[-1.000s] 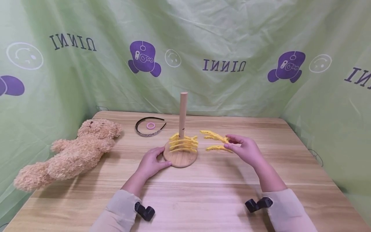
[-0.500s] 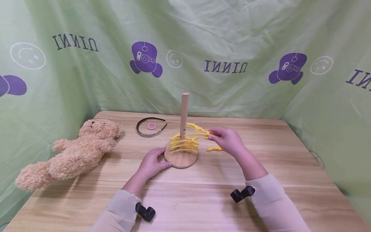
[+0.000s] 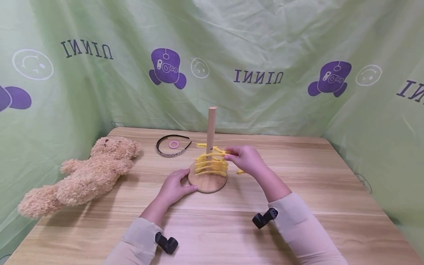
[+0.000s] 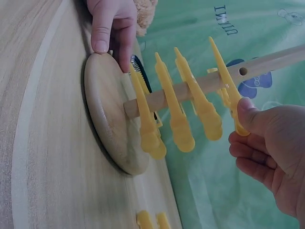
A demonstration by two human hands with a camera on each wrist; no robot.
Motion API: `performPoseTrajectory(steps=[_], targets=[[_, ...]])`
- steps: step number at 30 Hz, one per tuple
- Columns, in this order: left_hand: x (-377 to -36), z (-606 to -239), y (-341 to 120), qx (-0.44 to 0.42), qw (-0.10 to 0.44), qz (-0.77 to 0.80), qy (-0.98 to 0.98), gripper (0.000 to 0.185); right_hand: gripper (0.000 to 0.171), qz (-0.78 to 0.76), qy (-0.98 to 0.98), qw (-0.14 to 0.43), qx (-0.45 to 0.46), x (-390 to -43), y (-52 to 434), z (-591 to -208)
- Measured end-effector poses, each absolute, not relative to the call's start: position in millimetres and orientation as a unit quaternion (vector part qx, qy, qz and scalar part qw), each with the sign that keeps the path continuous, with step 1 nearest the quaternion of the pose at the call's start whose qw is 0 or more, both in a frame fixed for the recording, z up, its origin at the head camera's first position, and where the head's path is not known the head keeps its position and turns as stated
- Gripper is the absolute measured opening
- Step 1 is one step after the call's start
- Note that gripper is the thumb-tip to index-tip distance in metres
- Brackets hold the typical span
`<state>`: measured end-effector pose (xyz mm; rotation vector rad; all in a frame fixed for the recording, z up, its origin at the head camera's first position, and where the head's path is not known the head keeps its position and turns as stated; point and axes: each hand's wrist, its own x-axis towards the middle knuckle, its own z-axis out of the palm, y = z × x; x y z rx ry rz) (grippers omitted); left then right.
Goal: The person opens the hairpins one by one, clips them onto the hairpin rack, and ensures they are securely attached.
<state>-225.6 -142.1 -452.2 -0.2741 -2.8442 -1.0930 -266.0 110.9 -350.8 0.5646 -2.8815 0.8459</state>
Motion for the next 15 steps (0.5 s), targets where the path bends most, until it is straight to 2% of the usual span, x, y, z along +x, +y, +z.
performPoseTrajectory(steps=[9,15], targets=[[-224.7,-451.5,-141.4,-0.087,0.037,-0.355,-0.93,0.078,0.029,0.257,-0.942,0.057,0.21,-265.2,110.1,-353.3],[-225.0,-451.7,-141.9,-0.088,0.04,-0.351,-0.931,0.077,0.035,0.269,-0.94,0.031,0.206,-264.5,111.6,-354.3]])
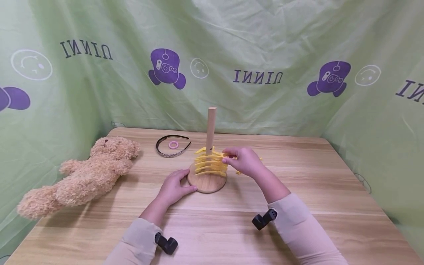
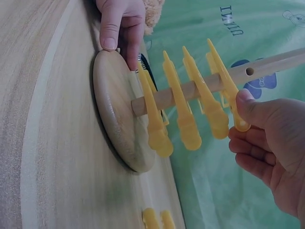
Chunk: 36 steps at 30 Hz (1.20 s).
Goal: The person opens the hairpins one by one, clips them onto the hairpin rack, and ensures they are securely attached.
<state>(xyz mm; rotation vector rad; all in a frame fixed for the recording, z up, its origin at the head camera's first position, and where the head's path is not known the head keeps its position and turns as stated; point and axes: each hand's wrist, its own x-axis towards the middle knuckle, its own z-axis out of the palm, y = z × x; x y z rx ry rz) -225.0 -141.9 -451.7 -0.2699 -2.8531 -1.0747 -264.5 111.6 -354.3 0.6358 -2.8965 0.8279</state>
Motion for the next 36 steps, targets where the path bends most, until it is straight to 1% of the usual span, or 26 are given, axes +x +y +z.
performPoseTrajectory(steps=[8,16,19,31,36], targets=[[-225,-451,-142,-0.089,0.036,-0.352,-0.931,0.078,0.042,0.286,-0.934,0.018,0.213,-263,114,-357],[-226,-452,-142,-0.088,0.037,-0.347,-0.933,0.077,0.055,0.324,-0.923,0.006,0.207,-262,118,-359],[-226,-452,-142,-0.087,0.036,-0.347,-0.933,0.076,0.059,0.346,-0.918,-0.002,0.191,-260,122,-360],[-227,-453,-142,-0.093,0.038,-0.347,-0.933,0.077,0.06,0.381,-0.913,0.012,0.142,-255,161,-370],[-226,-452,-142,-0.091,0.035,-0.346,-0.933,0.077,0.059,0.379,-0.916,0.028,0.128,-252,180,-379]])
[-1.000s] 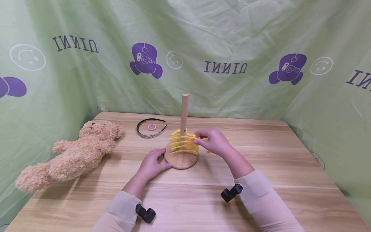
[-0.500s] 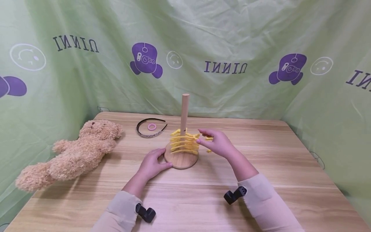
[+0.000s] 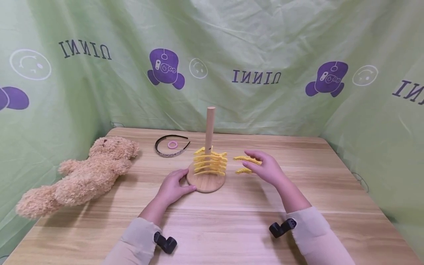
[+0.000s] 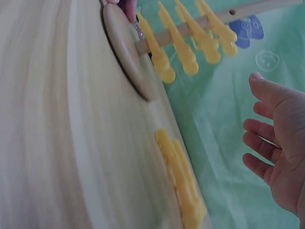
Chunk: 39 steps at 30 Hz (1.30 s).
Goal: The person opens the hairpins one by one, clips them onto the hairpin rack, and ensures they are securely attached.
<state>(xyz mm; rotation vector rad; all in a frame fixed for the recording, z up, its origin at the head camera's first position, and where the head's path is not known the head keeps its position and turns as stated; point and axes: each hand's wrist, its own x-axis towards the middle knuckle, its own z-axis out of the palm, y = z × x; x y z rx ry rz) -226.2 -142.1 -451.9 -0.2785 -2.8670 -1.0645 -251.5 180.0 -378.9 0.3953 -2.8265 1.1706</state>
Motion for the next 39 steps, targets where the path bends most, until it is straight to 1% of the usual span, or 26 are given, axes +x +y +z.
performPoseTrajectory(steps=[12,20,28,34,39], targets=[[-226,-452,-142,-0.091,0.036,-0.349,-0.932,0.077,0.055,0.38,-0.916,0.06,0.115,-249,217,-411],[-225,-452,-142,-0.09,0.038,-0.351,-0.931,0.078,0.06,0.366,-0.925,0.05,0.091,-254,234,-432],[-226,-453,-142,-0.093,0.044,-0.352,-0.93,0.078,0.055,0.336,-0.939,0.028,0.067,-260,242,-443],[-225,-453,-142,-0.091,0.042,-0.353,-0.93,0.078,0.057,0.331,-0.942,0.02,0.059,-264,245,-447],[-224,-452,-142,-0.09,0.042,-0.352,-0.931,0.078,0.054,0.331,-0.942,0.02,0.059,-266,246,-449]])
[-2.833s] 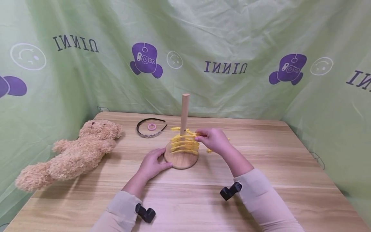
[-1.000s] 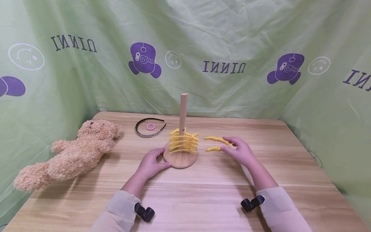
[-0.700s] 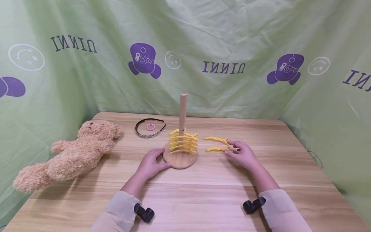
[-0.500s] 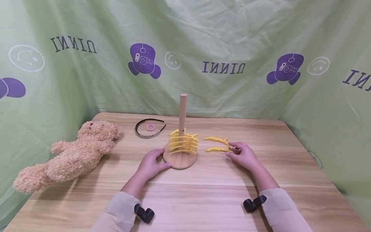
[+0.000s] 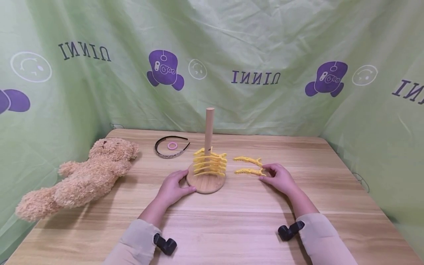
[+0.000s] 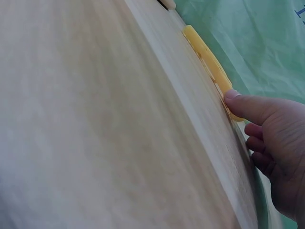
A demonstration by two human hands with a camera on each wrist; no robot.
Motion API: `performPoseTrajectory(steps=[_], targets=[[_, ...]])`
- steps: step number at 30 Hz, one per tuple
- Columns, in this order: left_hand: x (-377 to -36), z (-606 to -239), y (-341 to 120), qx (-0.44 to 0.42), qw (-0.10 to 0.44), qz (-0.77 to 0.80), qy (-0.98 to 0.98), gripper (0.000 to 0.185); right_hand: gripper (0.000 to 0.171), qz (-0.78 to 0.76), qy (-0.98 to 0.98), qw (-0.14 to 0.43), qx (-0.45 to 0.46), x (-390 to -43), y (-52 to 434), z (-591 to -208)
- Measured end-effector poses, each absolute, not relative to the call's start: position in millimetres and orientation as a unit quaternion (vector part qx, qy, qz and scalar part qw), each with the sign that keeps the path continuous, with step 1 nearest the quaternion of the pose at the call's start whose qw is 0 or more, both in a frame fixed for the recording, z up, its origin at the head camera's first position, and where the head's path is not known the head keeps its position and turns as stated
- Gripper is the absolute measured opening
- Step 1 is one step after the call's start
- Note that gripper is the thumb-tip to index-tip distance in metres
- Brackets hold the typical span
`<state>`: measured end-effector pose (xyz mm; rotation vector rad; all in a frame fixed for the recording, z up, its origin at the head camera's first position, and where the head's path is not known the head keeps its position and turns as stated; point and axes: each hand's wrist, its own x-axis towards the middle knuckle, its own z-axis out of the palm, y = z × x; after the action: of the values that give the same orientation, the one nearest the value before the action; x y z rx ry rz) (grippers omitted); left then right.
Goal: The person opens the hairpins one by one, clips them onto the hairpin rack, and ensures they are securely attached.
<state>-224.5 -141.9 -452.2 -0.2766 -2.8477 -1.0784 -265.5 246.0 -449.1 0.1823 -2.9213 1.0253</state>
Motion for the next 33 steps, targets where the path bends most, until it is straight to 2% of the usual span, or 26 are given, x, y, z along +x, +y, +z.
performPoseTrajectory(steps=[16,26,33], targets=[[-224,-453,-142,-0.099,0.052,-0.349,-0.93,0.077,0.048,0.308,-0.947,0.026,0.083,-265,246,-449],[-225,-452,-142,-0.098,0.051,-0.347,-0.931,0.077,0.052,0.374,-0.927,-0.005,0.036,-256,243,-442],[-225,-451,-142,-0.098,0.048,-0.346,-0.932,0.077,0.046,0.443,-0.896,0.016,0.019,-250,236,-430]])
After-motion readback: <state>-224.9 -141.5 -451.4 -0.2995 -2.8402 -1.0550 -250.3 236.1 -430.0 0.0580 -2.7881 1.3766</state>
